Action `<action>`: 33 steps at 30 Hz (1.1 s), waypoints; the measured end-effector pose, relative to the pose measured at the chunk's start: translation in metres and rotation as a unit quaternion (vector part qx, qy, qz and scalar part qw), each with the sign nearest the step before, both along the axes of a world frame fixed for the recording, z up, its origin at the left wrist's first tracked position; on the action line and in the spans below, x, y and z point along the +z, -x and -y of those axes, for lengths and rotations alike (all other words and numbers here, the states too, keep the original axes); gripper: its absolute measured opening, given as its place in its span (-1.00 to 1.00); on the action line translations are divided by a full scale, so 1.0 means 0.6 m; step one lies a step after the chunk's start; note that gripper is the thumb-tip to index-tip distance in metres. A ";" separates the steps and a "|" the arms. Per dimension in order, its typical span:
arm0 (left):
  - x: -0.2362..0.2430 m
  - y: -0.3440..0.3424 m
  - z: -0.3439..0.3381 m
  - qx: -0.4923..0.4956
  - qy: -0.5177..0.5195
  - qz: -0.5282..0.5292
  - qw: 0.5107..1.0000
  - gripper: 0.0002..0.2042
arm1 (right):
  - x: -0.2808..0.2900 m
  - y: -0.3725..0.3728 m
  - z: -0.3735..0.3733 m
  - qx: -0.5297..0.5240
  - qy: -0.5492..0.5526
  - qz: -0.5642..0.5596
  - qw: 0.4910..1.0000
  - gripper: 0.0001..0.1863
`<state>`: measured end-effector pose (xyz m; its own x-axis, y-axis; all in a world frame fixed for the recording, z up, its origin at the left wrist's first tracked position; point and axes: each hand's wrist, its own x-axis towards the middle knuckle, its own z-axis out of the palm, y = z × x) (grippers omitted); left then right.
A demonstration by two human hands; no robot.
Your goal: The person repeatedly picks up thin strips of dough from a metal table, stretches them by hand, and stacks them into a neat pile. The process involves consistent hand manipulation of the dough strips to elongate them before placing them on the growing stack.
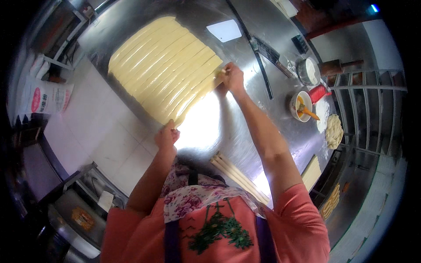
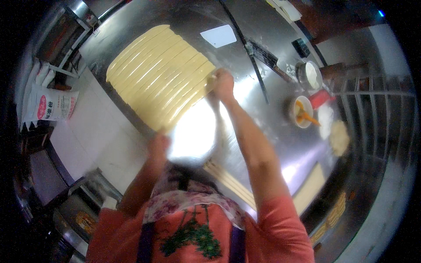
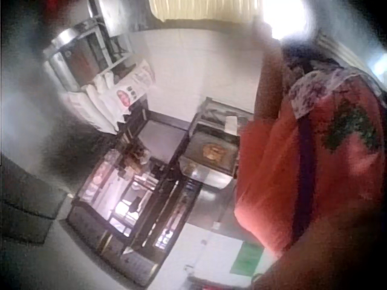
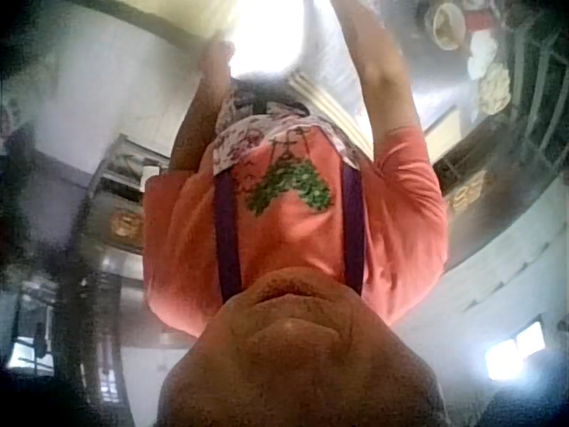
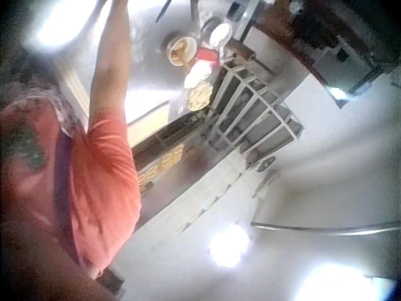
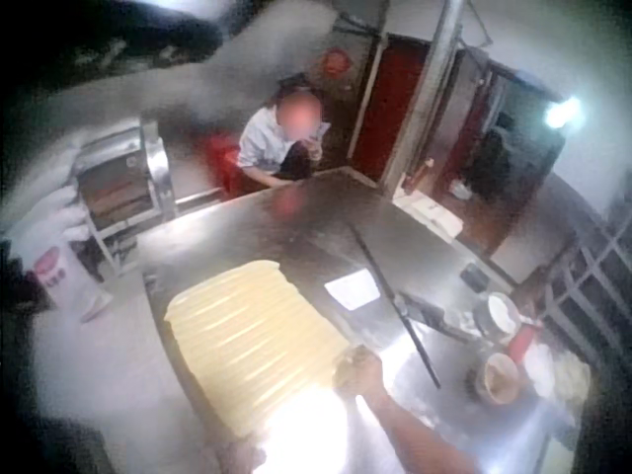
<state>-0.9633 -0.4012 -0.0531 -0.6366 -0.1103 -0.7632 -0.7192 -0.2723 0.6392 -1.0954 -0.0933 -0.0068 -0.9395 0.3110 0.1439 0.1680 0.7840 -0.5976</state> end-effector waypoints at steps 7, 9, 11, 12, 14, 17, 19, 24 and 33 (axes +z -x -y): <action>0.000 -0.003 -0.004 0.005 0.000 -0.053 0.999 -0.68 | 0.207 -0.229 0.175 0.156 0.145 0.193 0.958 -0.76; -0.016 -0.008 0.003 -0.041 0.041 -0.112 0.992 -0.72 | 0.238 -0.314 0.198 0.194 0.194 0.168 0.947 -0.79; -0.043 -0.017 0.020 -0.129 0.156 -0.178 0.963 -0.75 | 0.304 -0.365 0.198 0.152 0.286 0.143 0.935 -0.82; -0.070 -0.027 0.040 -0.238 0.319 -0.239 0.886 -0.76 | 0.335 -0.386 0.189 0.132 0.322 0.161 0.924 -0.83; -0.076 -0.030 0.057 -0.261 0.325 -0.293 0.861 -0.75 | 0.361 -0.438 0.158 0.073 0.416 0.139 0.896 -0.82; 0.026 -0.023 0.023 -0.083 -0.041 -0.224 0.970 -0.73 | 0.369 -0.535 0.102 -0.041 0.514 0.039 0.856 -0.81; 0.147 -0.036 -0.021 -0.067 -0.152 -0.150 0.975 -0.73 | 0.363 -0.601 0.057 -0.126 0.490 0.028 0.862 -0.80; 0.182 -0.110 -0.154 -0.276 -0.089 -0.149 0.945 -0.74 | 0.275 -0.771 -0.056 -0.374 0.478 -0.047 0.793 -0.76; 0.074 -0.206 -0.316 -0.483 0.281 -0.561 0.611 -0.66 | 0.003 -0.963 -0.154 -0.364 0.198 0.140 0.899 -0.65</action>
<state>-0.8395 -0.2118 -0.0088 -0.6995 0.6864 0.1990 0.6062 0.4224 0.6739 -0.5177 -0.0011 -0.0052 -0.4488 0.8329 -0.3240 0.7375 0.1404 -0.6606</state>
